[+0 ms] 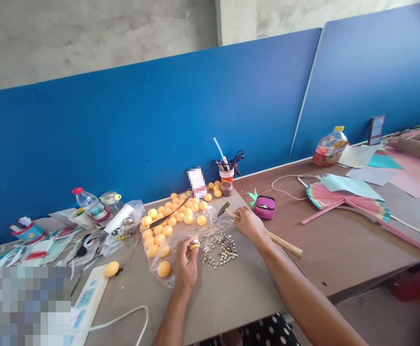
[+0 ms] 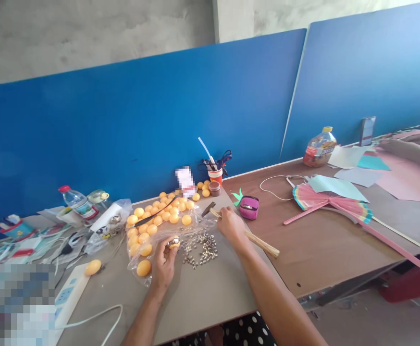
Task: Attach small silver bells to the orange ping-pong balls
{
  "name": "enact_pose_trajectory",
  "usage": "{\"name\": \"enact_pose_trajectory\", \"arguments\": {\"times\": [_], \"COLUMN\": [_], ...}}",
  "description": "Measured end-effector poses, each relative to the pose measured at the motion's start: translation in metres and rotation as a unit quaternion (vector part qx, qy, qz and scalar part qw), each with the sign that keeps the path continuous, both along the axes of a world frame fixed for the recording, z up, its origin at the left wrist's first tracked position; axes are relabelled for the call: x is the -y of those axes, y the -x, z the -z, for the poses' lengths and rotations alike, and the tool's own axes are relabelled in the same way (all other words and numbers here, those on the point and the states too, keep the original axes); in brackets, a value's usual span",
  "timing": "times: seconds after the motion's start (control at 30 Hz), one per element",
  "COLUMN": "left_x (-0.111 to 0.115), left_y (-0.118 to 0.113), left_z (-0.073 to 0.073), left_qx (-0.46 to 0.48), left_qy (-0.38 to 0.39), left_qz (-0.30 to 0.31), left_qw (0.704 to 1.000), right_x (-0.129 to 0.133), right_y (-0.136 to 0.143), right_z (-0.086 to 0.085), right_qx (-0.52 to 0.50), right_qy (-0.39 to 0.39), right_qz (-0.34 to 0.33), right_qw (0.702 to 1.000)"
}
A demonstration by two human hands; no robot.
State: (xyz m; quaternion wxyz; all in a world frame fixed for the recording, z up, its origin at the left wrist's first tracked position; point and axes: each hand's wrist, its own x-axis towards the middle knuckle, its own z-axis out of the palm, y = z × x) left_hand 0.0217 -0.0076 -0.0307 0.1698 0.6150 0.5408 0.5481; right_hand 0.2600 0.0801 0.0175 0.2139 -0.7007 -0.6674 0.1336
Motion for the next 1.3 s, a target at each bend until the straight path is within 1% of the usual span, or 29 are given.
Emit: {"name": "enact_pose_trajectory", "arguments": {"times": [0.2, 0.37, 0.47, 0.53, 0.57, 0.6, 0.63, 0.7, 0.73, 0.77, 0.8, 0.83, 0.87, 0.9, 1.07, 1.17, 1.3], "left_x": [0.001, 0.000, 0.001, 0.001, 0.001, 0.001, 0.001, 0.000, 0.000, -0.001, -0.001, -0.002, -0.002, -0.002, -0.001, -0.001, -0.001], "left_y": [-0.003, -0.003, -0.004, -0.005, -0.005, -0.005, -0.004, -0.002, -0.001, -0.001, 0.000, 0.001, 0.001, 0.001, -0.001, -0.002, -0.002], "left_z": [-0.002, -0.004, -0.005, -0.006, -0.006, -0.007, -0.007, -0.008, -0.008, -0.008, -0.008, -0.008, -0.008, -0.008, -0.007, -0.007, -0.005], "left_qx": [0.063, 0.077, 0.076, 0.081, 0.084, 0.085, 0.082, 0.061, 0.046, 0.031, 0.017, 0.007, 0.001, -0.001, 0.001, 0.001, 0.018], "left_qy": [0.050, 0.054, 0.057, 0.060, 0.060, 0.059, 0.056, 0.046, 0.041, 0.037, 0.033, 0.031, 0.031, 0.033, 0.045, 0.043, 0.043], "left_qz": [0.015, 0.008, 0.001, -0.001, -0.004, -0.011, -0.022, -0.041, -0.046, -0.047, -0.046, -0.045, -0.046, -0.048, -0.043, -0.033, -0.016], "left_qw": [0.997, 0.996, 0.996, 0.995, 0.995, 0.995, 0.995, 0.996, 0.997, 0.998, 0.998, 0.998, 0.998, 0.998, 0.998, 0.998, 0.999], "right_x": [-0.003, -0.004, -0.005, -0.004, -0.003, -0.001, 0.001, 0.008, 0.012, 0.015, 0.018, 0.021, 0.023, 0.025, 0.027, 0.030, 0.033], "right_y": [0.001, 0.000, 0.002, 0.004, 0.006, 0.009, 0.011, 0.017, 0.021, 0.024, 0.027, 0.029, 0.032, 0.034, 0.043, 0.048, 0.054], "right_z": [0.007, 0.016, 0.019, 0.017, 0.015, 0.012, 0.008, 0.002, 0.000, -0.002, -0.002, -0.002, -0.001, 0.000, 0.005, 0.008, 0.011], "right_qx": [0.060, 0.119, 0.102, 0.057, 0.021, -0.024, -0.072, -0.151, -0.171, -0.175, -0.166, -0.149, -0.125, -0.100, 0.011, 0.051, 0.078], "right_qy": [0.022, 0.002, -0.017, -0.064, -0.093, -0.117, -0.133, -0.127, -0.110, -0.085, -0.060, -0.041, -0.030, -0.030, -0.074, -0.077, -0.084], "right_qz": [0.019, 0.011, 0.024, 0.022, 0.003, -0.031, -0.083, -0.225, -0.306, -0.378, -0.428, -0.459, -0.472, -0.472, -0.427, -0.412, -0.399], "right_qw": [0.998, 0.993, 0.994, 0.996, 0.995, 0.992, 0.985, 0.954, 0.930, 0.905, 0.886, 0.875, 0.872, 0.876, 0.901, 0.906, 0.910]}}
